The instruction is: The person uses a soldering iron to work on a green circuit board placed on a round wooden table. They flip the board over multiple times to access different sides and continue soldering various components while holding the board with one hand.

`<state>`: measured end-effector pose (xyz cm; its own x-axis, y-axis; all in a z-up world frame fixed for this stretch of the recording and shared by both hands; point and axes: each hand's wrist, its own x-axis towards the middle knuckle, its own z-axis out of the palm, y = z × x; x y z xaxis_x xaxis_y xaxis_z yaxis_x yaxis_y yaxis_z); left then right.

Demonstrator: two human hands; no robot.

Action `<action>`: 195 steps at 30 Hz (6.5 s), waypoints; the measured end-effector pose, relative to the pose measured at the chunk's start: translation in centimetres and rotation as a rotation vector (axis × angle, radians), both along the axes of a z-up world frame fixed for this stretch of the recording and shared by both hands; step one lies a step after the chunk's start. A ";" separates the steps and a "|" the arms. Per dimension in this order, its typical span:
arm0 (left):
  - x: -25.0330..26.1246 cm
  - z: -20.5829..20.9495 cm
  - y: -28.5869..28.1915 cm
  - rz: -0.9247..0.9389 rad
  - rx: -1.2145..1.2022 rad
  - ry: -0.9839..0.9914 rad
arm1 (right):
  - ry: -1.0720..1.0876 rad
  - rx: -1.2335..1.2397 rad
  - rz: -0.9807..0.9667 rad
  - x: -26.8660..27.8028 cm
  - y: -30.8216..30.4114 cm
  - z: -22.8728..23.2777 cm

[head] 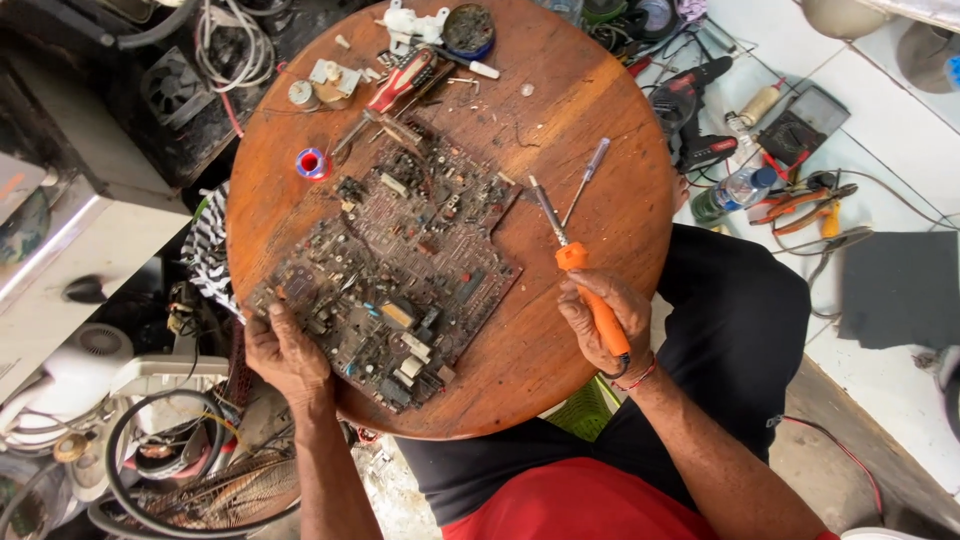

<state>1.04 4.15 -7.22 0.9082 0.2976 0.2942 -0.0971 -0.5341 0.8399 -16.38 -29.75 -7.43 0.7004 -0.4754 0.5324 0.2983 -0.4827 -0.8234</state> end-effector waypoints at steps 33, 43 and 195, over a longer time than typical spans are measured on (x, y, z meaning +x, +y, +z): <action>0.8 -2.5 1.9 -0.024 -0.118 -0.202 | 0.074 -0.042 -0.059 -0.1 0.1 -0.3; -1.5 2.3 -0.4 -0.169 -0.249 -0.090 | 0.116 0.022 -0.091 -0.5 0.6 0.0; -7.3 6.2 -3.0 -0.630 0.122 -0.122 | 0.016 -0.546 0.326 -8.9 2.9 4.9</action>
<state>-6.22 1.15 -0.98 0.8561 -0.3226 0.4038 -0.5130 -0.4351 0.7399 -25.32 -26.84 -2.52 0.7731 0.1006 0.6262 0.4903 -0.7211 -0.4895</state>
